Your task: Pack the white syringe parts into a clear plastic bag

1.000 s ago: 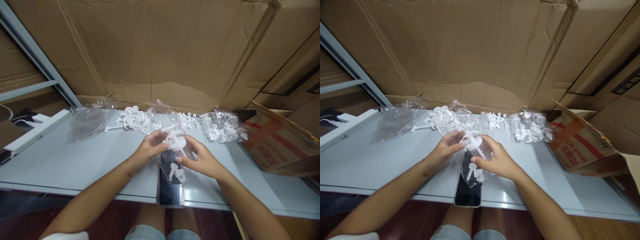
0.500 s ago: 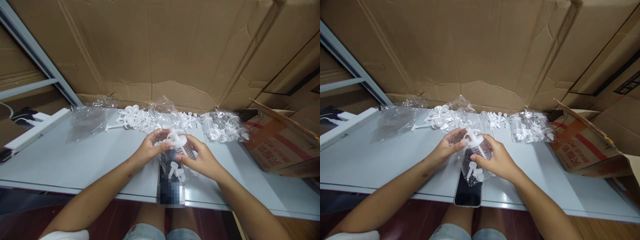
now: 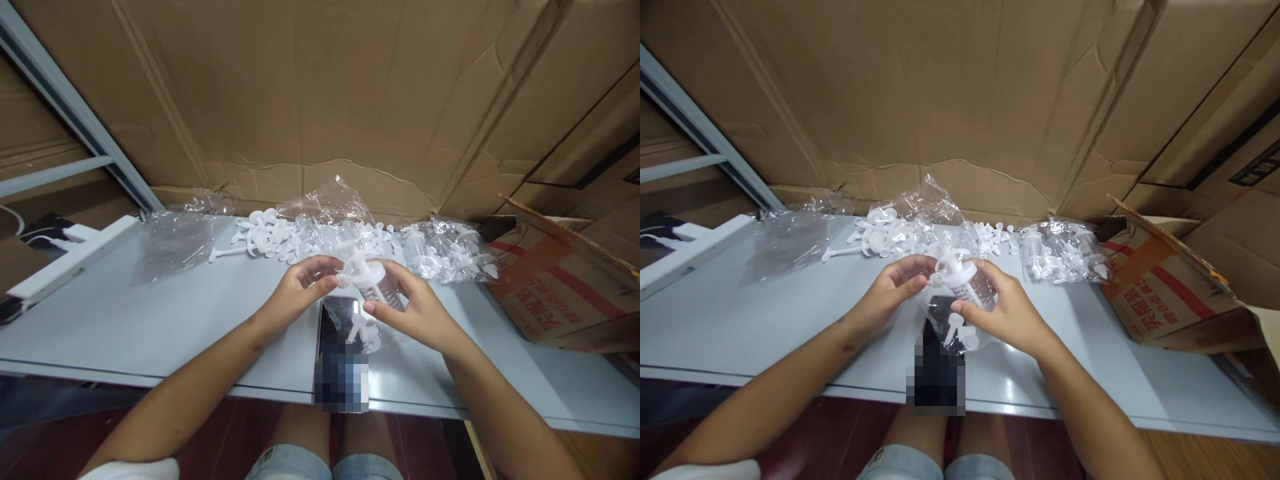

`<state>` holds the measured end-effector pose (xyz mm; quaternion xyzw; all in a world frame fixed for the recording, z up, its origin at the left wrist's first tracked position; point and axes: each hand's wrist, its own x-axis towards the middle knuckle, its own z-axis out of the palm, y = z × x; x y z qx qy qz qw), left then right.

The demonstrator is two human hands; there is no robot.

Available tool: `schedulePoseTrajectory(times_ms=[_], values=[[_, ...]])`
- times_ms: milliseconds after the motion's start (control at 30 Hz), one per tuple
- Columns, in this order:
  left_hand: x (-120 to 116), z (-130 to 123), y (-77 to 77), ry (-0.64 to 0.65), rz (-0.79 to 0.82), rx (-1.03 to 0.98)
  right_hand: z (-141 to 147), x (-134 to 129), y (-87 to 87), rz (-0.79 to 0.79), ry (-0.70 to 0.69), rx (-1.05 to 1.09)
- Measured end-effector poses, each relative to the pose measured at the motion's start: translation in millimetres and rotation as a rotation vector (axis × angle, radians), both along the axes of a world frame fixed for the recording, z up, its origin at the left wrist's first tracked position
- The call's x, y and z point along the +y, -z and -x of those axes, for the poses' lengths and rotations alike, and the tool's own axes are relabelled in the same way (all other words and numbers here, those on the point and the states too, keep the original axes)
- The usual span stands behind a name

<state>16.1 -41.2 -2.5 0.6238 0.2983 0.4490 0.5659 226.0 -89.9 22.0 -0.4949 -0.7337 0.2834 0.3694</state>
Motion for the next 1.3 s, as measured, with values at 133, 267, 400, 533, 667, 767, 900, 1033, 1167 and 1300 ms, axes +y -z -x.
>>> schedulePoseTrajectory(times_ms=[133,267,400,533,667,767,900,1033,1167,1300], values=[[-0.2,1.5,-1.0,0.092,0.002,0.007,1.7,-1.0,1.7,-0.022,-0.036,-0.039],[0.4,0.7,-0.2,0.042,-0.003,0.016,1.4,-1.3,2.0,-0.067,0.000,-0.061],[1.9,-1.1,0.8,-0.089,0.013,0.047,-4.7,-0.4,-2.4,-0.146,0.082,-0.070],[2.8,-2.2,3.1,-0.181,-0.029,0.059,-10.7,1.4,-4.6,-0.102,0.089,-0.127],[2.5,-4.4,6.8,-0.184,-0.028,0.038,-10.2,2.8,-2.0,-0.164,0.197,-0.132],[2.0,-5.8,6.1,-0.228,-0.023,0.067,-9.2,3.3,-1.3,-0.106,0.069,-0.140],[-0.9,-6.0,1.7,-0.227,-0.053,0.078,-9.9,4.5,-1.7,-0.168,0.133,-0.095],[-1.2,-2.2,1.2,-0.221,-0.081,0.039,-9.9,6.1,1.7,-0.116,0.056,-0.032],[0.2,1.4,2.1,-0.094,-0.074,-0.064,-5.8,6.5,8.4,-0.032,-0.013,0.085],[-3.3,-2.7,3.0,-0.070,-0.027,0.032,3.3,3.5,13.6,0.060,-0.080,0.109]])
